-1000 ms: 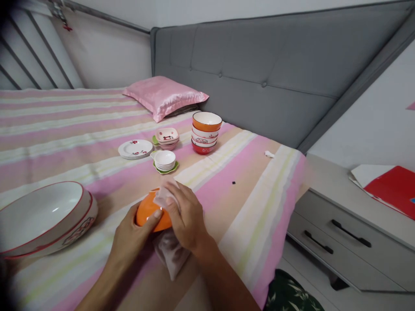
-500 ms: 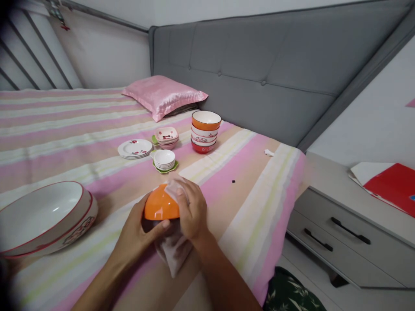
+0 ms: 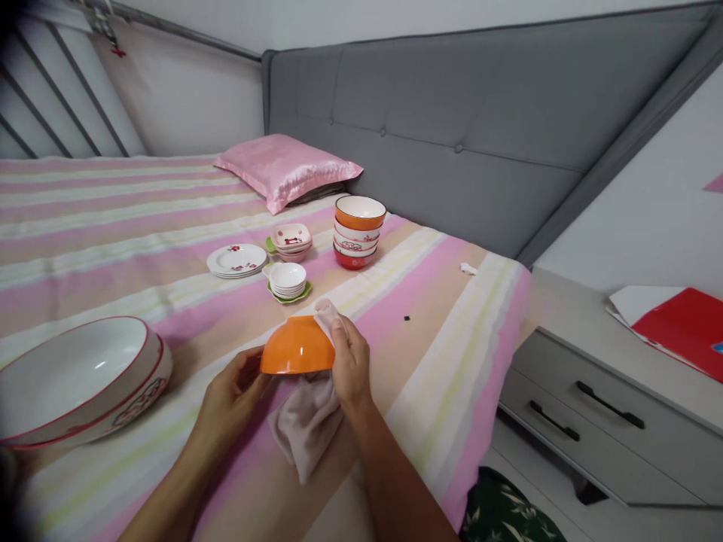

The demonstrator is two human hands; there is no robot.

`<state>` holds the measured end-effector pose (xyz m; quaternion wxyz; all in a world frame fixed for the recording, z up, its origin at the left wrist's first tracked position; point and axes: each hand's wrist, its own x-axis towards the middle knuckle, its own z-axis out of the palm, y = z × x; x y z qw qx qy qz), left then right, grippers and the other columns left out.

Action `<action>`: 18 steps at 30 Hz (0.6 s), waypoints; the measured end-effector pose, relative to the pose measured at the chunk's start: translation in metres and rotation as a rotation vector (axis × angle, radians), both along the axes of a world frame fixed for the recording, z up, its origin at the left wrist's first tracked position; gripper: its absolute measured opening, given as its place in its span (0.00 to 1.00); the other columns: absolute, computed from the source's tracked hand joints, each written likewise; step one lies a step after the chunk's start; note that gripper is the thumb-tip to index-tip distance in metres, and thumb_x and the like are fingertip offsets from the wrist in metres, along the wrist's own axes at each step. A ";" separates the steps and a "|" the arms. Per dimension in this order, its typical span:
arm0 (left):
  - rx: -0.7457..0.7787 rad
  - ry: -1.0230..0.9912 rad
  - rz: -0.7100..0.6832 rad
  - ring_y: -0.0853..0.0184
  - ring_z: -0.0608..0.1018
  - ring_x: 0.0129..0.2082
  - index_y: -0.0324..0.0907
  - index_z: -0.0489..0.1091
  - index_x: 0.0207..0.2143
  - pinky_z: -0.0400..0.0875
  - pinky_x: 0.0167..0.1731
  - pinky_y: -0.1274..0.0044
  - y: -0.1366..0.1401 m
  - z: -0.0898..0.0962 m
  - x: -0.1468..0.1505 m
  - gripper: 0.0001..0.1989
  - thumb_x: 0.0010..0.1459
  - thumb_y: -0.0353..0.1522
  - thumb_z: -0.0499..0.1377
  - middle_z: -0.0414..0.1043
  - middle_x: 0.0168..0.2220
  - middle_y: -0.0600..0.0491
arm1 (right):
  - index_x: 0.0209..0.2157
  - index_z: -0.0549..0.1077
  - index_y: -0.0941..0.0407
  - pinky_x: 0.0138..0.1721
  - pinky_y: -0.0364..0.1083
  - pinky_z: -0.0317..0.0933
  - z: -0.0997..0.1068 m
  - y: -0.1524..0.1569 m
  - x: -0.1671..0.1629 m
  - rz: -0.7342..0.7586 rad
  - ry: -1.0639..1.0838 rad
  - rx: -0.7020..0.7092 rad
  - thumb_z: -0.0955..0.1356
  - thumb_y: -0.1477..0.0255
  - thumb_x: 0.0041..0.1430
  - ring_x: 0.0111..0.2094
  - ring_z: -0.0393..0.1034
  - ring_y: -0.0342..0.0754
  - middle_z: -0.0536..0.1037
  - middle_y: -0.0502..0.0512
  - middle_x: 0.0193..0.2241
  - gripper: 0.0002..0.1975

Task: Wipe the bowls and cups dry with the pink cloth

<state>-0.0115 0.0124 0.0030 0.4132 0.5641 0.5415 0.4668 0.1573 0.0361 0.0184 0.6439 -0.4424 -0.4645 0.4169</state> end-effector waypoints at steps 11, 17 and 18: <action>0.104 0.253 0.156 0.60 0.77 0.43 0.44 0.63 0.52 0.71 0.38 0.73 -0.008 0.006 0.004 0.20 0.60 0.41 0.51 0.75 0.47 0.47 | 0.50 0.73 0.55 0.57 0.51 0.58 0.002 0.000 -0.003 0.079 0.040 0.010 0.60 0.62 0.64 0.52 0.69 0.50 0.75 0.54 0.51 0.19; 0.511 0.501 0.389 0.63 0.78 0.36 0.42 0.72 0.44 0.71 0.41 0.73 -0.016 0.012 0.005 0.13 0.56 0.36 0.59 0.78 0.38 0.50 | 0.47 0.76 0.55 0.60 0.52 0.56 0.001 0.000 -0.006 0.145 0.220 -0.033 0.62 0.63 0.63 0.55 0.66 0.51 0.76 0.54 0.49 0.17; 0.584 0.531 0.405 0.63 0.79 0.35 0.41 0.72 0.43 0.71 0.40 0.73 -0.017 0.014 0.005 0.12 0.56 0.34 0.59 0.79 0.37 0.49 | 0.46 0.76 0.55 0.59 0.52 0.56 0.002 -0.001 -0.006 0.157 0.219 -0.031 0.62 0.63 0.63 0.54 0.67 0.51 0.77 0.54 0.49 0.17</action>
